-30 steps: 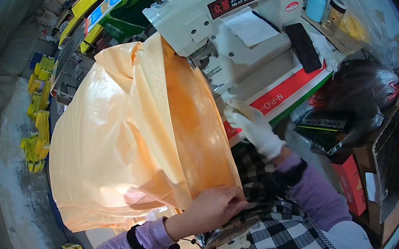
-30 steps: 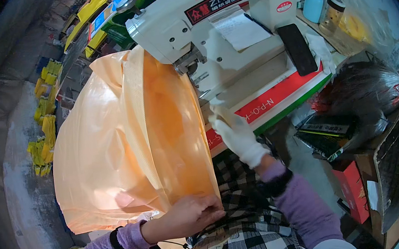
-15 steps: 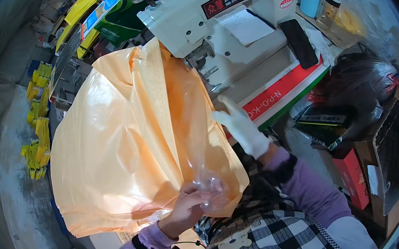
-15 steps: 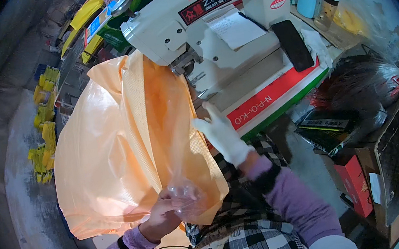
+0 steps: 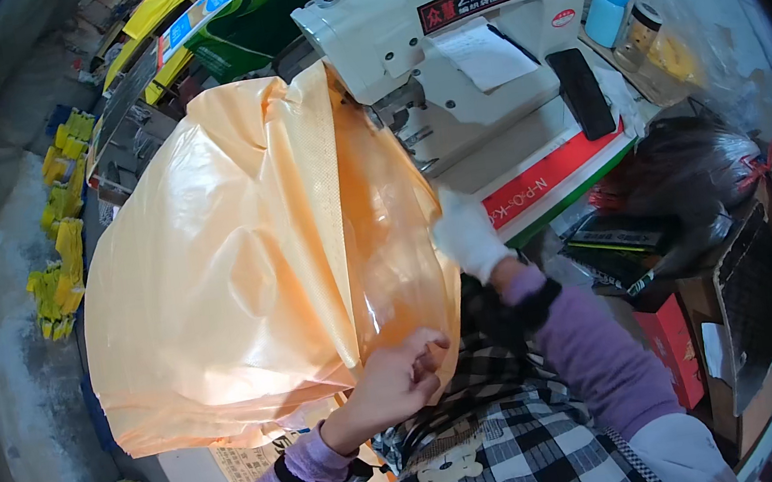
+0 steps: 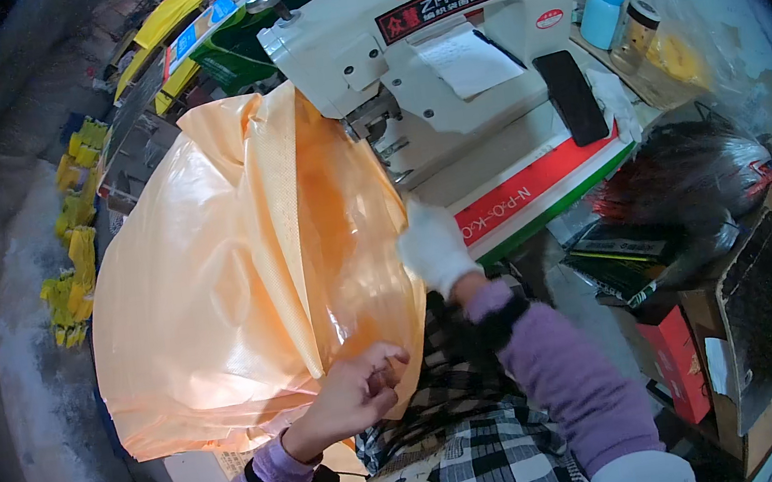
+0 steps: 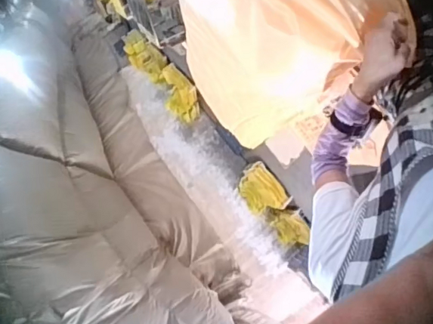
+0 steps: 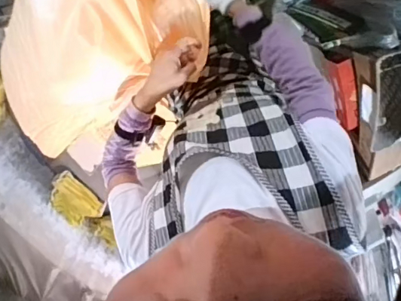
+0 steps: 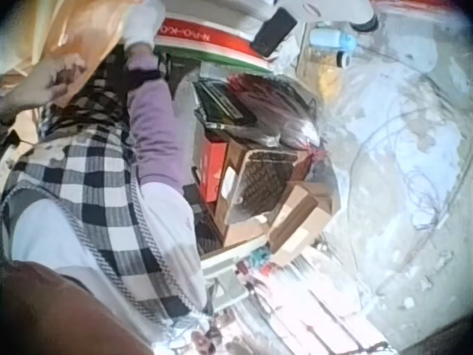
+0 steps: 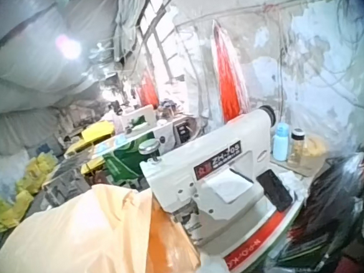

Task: Sewing and folding industrial-sized plastic/woven bags using a workstation sewing machine.

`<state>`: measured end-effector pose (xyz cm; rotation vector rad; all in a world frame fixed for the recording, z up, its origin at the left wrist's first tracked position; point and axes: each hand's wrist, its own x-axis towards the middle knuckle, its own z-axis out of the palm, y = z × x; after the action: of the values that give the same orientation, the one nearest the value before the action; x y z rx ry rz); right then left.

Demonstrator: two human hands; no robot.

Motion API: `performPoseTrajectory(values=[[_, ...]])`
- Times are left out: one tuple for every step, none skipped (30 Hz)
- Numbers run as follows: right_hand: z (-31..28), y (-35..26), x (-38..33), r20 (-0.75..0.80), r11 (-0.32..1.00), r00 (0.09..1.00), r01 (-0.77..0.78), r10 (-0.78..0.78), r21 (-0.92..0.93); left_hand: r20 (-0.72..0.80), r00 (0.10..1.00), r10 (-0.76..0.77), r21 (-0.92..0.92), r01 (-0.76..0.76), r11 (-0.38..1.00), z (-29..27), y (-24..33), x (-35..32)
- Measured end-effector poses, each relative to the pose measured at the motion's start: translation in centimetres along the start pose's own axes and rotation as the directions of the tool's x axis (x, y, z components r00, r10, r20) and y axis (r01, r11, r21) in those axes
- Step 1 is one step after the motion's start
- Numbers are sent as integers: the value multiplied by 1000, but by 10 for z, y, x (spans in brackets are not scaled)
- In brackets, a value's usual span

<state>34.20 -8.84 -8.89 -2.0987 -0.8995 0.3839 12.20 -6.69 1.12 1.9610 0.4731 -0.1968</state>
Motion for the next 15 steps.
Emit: performPoseTrajectory(values=[[-4,-3,-19,18,994,996,-93,92,51,-16,998,62,164,-59,985,1,-1,3],[-4,7,-38,64,996,995,-78,75,40,-8,998,66,157,-64,986,2,-3,7],[-4,18,-59,56,995,998,-28,23,95,-48,965,259,393,-220,893,3,-6,14],[-19,9,-83,106,998,994,-16,8,69,-56,897,438,611,-316,725,3,-8,18],[-14,35,-105,100,997,992,73,-74,20,-51,896,442,607,-324,726,5,-4,24],[-25,36,-122,121,984,977,167,-173,56,-19,862,507,611,-392,688,6,0,30],[-31,31,-134,85,957,988,103,-130,270,12,824,567,615,-453,646,10,2,35],[-45,20,-138,169,956,983,24,-77,293,6,826,563,610,-449,653,16,1,33],[-56,9,-141,253,949,967,-56,-26,310,86,882,464,605,-416,679,24,-1,28],[-61,5,-141,253,950,967,-59,-21,307,175,915,363,602,-391,696,30,-2,26],[-65,2,-140,303,944,953,-96,-4,317,177,915,363,600,-393,697,35,-3,25],[-67,-1,-137,353,936,936,-133,10,326,203,898,391,600,-429,675,39,-4,25],[-68,-5,-132,353,935,936,-135,11,329,228,880,417,600,-464,652,41,-4,25],[-68,-9,-126,327,914,944,-168,42,369,230,881,414,602,-463,651,42,-3,24],[-67,-12,-123,303,890,950,-199,73,410,263,879,399,607,-472,639,42,-1,23]])
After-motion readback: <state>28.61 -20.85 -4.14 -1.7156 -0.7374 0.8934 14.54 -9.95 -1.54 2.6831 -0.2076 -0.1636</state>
